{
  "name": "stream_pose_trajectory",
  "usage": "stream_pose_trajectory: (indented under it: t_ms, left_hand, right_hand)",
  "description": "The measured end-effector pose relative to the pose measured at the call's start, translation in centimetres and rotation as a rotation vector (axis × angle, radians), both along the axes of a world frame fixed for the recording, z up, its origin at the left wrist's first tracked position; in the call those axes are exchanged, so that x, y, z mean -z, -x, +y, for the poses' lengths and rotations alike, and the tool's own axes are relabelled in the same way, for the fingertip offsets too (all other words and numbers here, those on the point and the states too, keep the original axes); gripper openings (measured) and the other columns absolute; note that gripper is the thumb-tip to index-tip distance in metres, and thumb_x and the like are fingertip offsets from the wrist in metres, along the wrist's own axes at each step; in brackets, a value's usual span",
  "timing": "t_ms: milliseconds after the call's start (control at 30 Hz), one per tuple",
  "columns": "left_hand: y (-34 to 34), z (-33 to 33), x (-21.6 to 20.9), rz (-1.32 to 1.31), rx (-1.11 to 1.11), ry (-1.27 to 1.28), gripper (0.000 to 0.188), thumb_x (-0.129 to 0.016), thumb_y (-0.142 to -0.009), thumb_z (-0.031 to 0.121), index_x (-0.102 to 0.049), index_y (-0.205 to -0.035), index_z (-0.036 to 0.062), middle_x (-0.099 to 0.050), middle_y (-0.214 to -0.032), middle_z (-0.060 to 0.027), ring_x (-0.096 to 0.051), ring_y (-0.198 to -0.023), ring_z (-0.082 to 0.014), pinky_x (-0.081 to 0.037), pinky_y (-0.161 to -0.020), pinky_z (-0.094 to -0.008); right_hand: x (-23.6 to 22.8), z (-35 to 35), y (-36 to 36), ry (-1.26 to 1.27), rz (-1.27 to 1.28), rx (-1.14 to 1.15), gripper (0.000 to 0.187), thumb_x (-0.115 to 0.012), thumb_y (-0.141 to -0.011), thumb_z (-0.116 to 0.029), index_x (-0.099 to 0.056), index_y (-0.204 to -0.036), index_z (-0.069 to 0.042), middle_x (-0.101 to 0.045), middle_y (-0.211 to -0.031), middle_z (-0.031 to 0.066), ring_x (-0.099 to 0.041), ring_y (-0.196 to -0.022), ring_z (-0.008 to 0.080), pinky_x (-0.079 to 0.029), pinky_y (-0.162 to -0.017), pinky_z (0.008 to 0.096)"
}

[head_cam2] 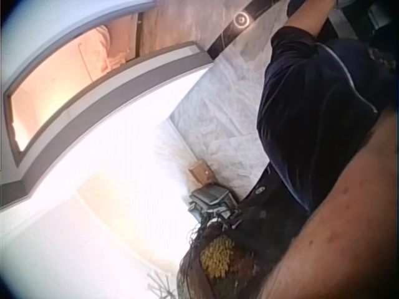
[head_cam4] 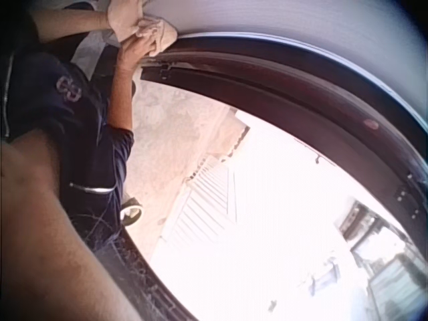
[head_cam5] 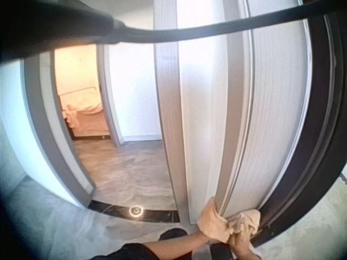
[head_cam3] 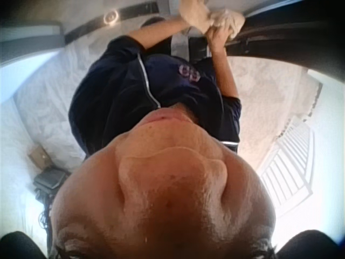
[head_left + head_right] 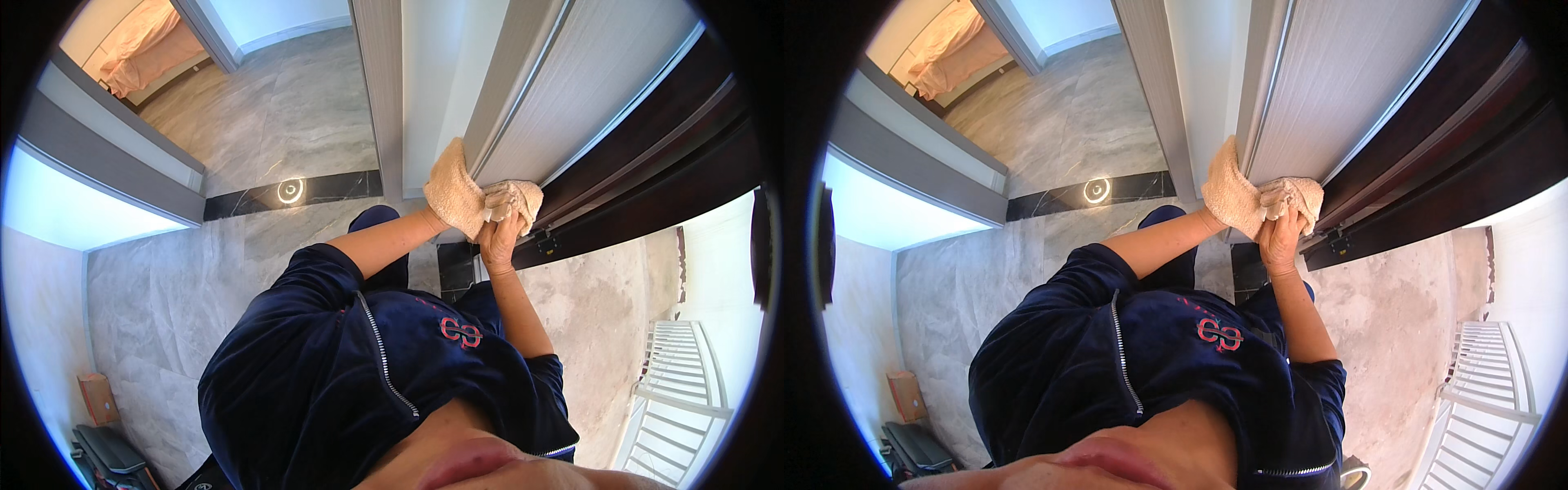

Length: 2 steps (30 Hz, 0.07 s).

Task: The person wipes a white metal stair railing and then a dark wooden door using a beige cloth. They move along the railing and then focus on the door surface and frame, wiping repeatedly.

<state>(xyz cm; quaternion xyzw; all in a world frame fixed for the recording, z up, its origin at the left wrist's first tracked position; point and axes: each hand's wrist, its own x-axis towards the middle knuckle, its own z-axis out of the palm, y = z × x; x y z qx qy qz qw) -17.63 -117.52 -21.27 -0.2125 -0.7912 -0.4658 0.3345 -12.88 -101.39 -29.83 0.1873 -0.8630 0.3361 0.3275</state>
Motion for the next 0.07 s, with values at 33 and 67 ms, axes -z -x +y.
stream_pose_trajectory:
  t_ms: [33, 67]
  left_hand:
    - [-0.04, 0.18, 0.61, -0.093, 0.007, -0.035, 0.104, -0.085, -0.067, 0.059, -0.047, -0.139, -0.0066, -0.058, -0.122, -0.0231, -0.06, -0.107, -0.0387, -0.047, -0.094, -0.0463]
    - [-0.79, 0.42, 1.6, -0.076, -0.035, 0.027, 0.104, -0.085, -0.067, 0.059, -0.047, -0.139, -0.0066, -0.058, -0.122, -0.0231, -0.06, -0.107, -0.0387, -0.047, -0.094, -0.0463]
  right_hand:
    - [0.58, 0.61, 0.27, -0.019, -0.036, -0.019, 0.059, -0.062, -0.085, 0.002, -0.049, -0.142, -0.001, -0.052, -0.137, 0.024, -0.045, -0.121, 0.0497, -0.032, -0.108, 0.057]
    - [1.39, 1.25, 0.01, -0.042, -0.082, -0.026, 0.059, -0.062, -0.085, 0.001, -0.049, -0.142, -0.002, -0.051, -0.138, 0.0228, -0.045, -0.122, 0.049, -0.031, -0.109, 0.0578]
